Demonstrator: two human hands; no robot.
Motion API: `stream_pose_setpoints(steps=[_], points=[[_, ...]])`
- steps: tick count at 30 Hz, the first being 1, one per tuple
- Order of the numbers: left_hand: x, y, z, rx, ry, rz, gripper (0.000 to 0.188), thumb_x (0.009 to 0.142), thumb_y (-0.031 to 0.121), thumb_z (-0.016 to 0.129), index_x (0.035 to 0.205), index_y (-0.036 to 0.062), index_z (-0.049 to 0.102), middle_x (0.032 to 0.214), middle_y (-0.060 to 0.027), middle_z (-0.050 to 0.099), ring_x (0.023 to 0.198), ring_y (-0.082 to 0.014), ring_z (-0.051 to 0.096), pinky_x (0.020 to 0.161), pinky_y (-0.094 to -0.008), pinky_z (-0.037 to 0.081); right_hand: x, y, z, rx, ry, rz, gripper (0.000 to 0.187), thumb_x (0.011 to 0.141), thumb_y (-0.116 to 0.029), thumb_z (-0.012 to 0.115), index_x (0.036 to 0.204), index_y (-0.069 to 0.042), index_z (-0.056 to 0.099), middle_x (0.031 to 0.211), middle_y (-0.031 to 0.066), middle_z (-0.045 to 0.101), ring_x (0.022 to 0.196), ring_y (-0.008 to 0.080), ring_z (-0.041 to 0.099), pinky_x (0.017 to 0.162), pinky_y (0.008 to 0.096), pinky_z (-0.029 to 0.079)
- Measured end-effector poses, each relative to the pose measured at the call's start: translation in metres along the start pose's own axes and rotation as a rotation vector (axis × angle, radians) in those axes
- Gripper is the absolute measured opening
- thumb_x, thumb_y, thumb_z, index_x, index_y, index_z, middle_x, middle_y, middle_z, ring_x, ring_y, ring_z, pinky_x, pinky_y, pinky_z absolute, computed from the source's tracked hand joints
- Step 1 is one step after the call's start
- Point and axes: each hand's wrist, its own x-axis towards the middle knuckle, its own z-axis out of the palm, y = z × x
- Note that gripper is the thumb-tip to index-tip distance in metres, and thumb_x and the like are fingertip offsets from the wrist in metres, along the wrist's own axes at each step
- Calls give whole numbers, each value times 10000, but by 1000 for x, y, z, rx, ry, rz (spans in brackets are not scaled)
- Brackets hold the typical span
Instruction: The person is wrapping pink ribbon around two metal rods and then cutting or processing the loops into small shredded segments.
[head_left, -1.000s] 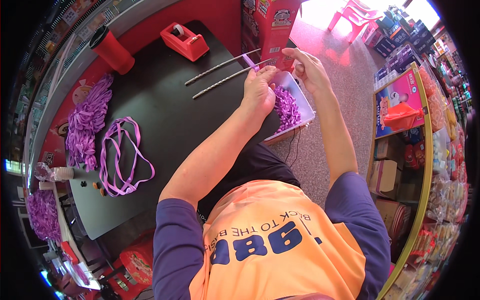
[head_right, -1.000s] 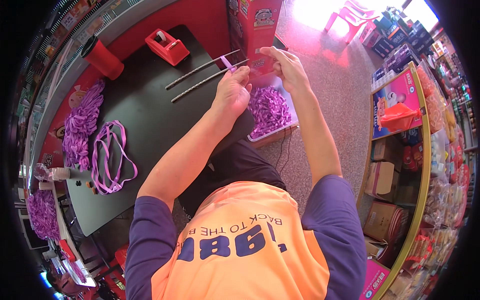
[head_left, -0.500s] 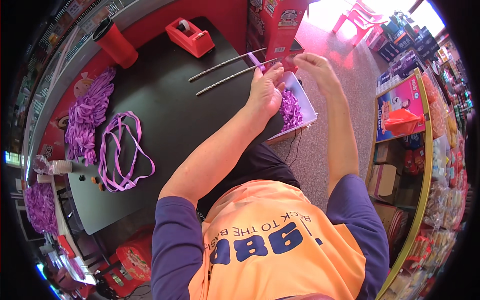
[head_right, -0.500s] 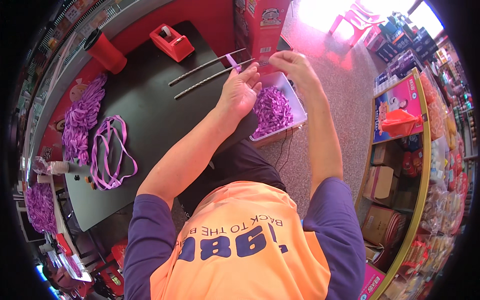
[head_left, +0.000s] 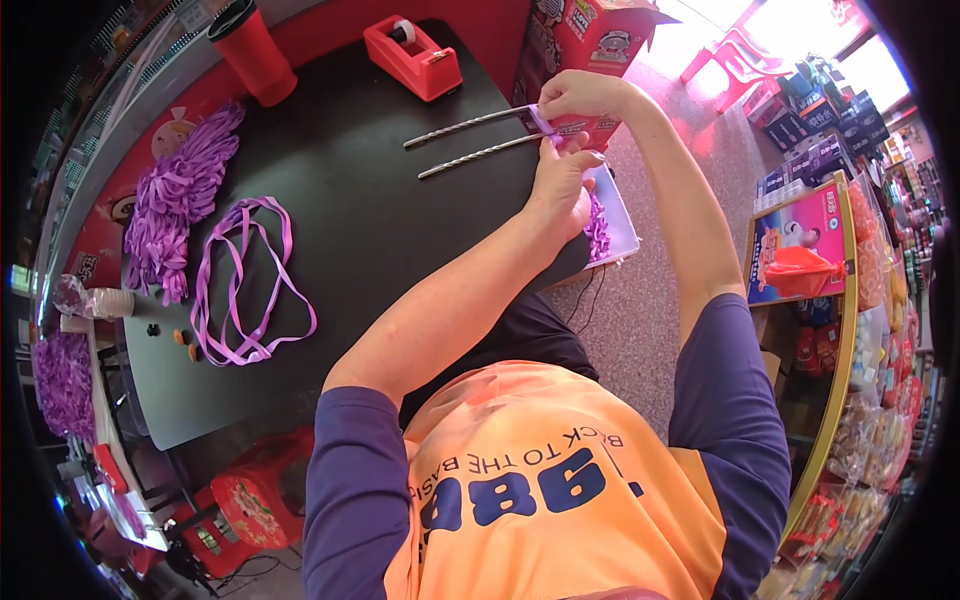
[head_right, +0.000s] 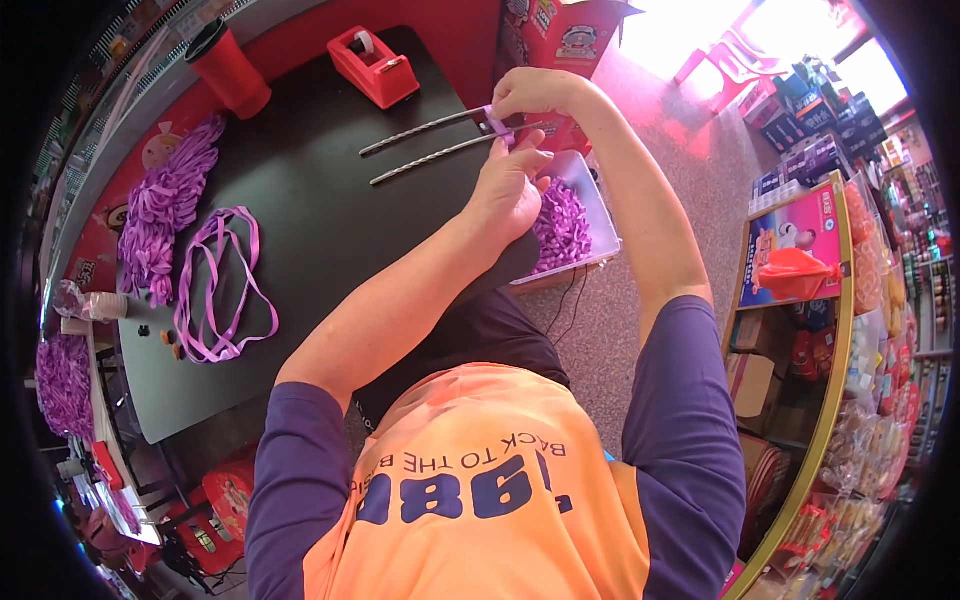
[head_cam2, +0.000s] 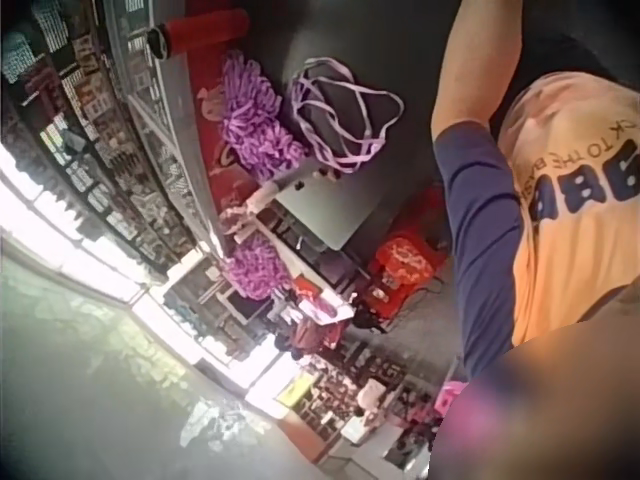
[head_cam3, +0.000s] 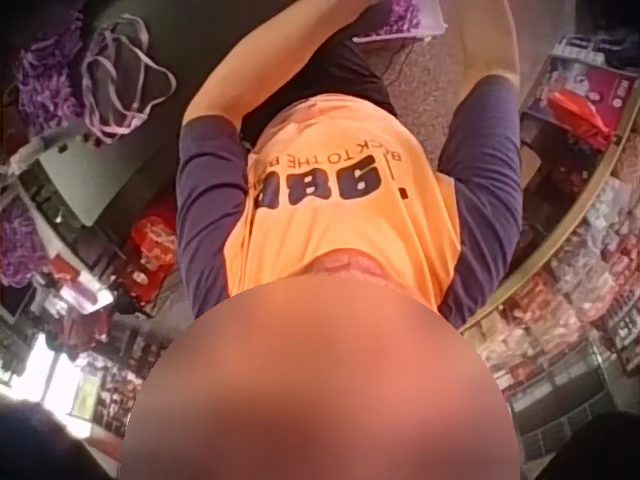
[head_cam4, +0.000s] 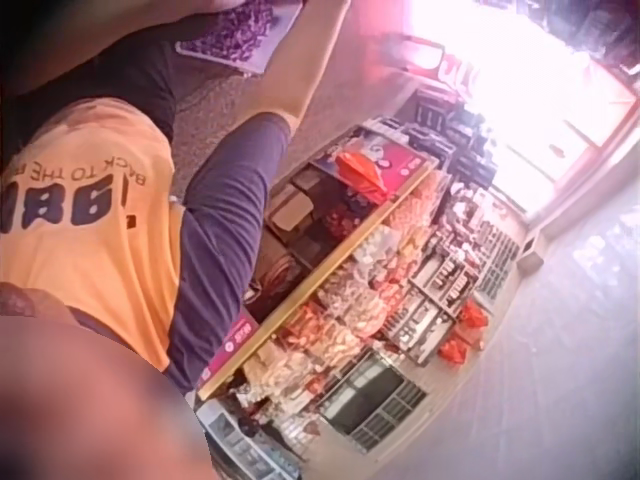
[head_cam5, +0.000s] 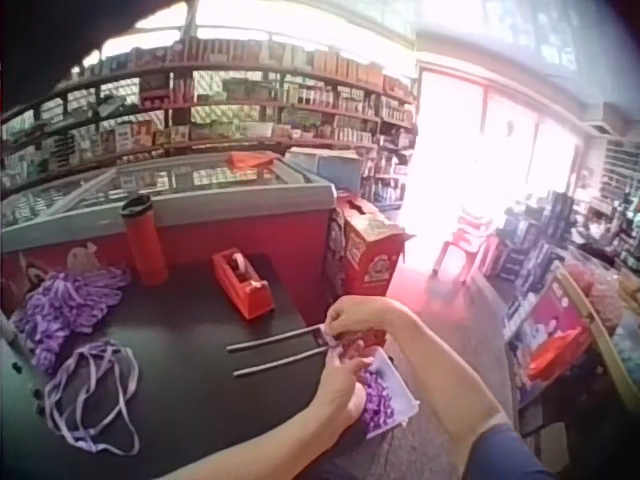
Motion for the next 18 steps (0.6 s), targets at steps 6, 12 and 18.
stream_pose_setpoints(steps=[6,12,18], points=[[0,1,-1,-13,-24,10,686,682,-19,629,1264,175,322,1233,-16,448,1065,-162,432,821,-370,267,2,-8,-1,-120,-13,67,256,771,-237,600,841,-2,673,748,45,633,711,118,564,672,272,454],[-1,1,0,-21,-4,3,694,688,-27,622,1276,183,318,1243,-16,452,1078,-157,416,809,-359,268,-1,-7,5,-126,47,45,256,761,-240,618,845,-6,680,711,50,635,660,136,576,618,285,464],[1,1,-1,-33,-16,9,749,699,-32,615,1325,202,277,1226,-8,473,1024,-147,459,803,-357,262,-16,-29,24,-345,257,234,371,701,-365,671,868,-35,688,793,115,645,742,237,624,680,331,492]])
